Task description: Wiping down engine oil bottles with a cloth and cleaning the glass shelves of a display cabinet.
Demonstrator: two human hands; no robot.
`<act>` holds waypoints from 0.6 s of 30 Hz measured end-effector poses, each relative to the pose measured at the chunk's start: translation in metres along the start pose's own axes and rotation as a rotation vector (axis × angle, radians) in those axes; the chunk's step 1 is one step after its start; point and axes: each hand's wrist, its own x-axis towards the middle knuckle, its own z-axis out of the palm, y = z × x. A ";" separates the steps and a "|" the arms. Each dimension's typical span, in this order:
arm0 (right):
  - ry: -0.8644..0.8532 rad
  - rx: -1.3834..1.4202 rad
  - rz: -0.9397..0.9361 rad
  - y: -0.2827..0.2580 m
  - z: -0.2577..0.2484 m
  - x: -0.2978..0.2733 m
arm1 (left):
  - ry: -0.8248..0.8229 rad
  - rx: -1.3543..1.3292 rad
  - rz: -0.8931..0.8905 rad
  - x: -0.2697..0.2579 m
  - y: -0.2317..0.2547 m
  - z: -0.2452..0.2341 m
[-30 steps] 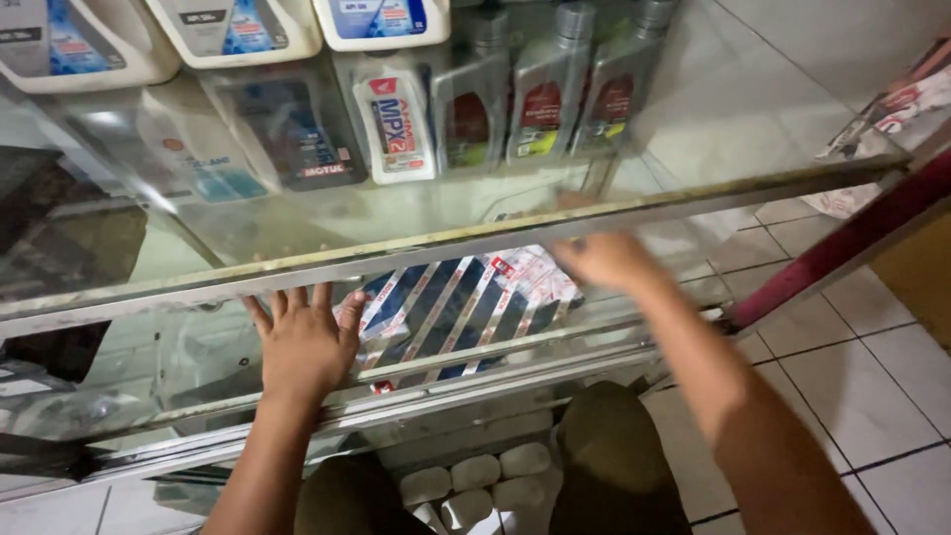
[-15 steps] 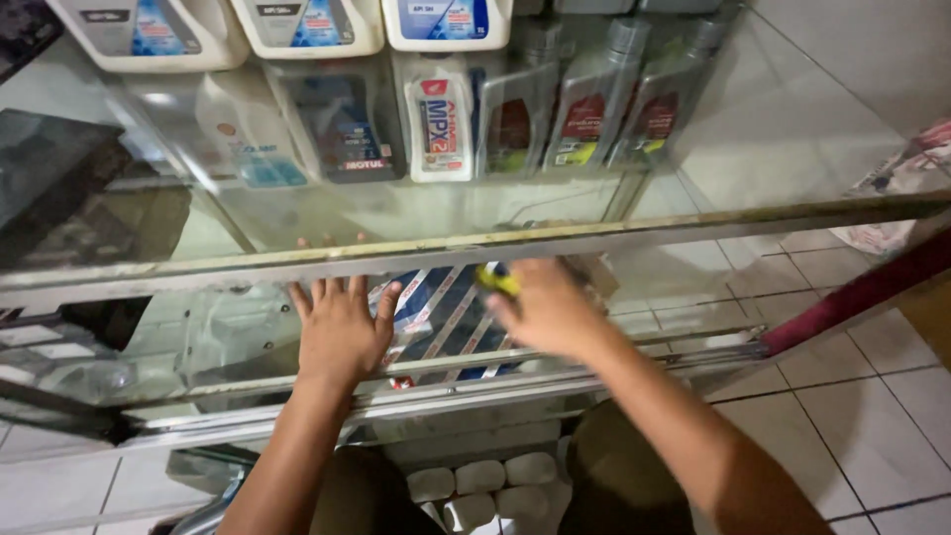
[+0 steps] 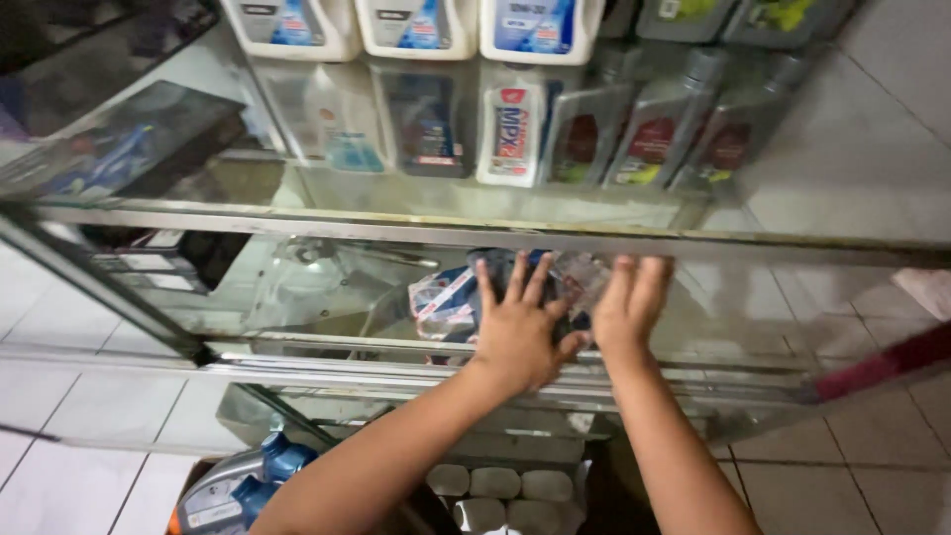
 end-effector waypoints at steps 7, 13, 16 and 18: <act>-0.072 -0.196 -0.381 -0.061 -0.017 0.009 | 0.042 0.064 -0.201 0.064 -0.153 0.068; -0.322 -0.634 -0.476 -0.061 0.002 -0.001 | -0.084 0.354 -0.364 0.043 -0.267 0.021; -0.470 -0.748 -0.446 -0.072 -0.002 -0.005 | -0.040 0.173 -0.477 0.017 -0.255 0.013; -0.515 -0.753 -0.424 -0.080 -0.006 -0.004 | -0.015 0.043 -0.532 -0.005 -0.248 0.022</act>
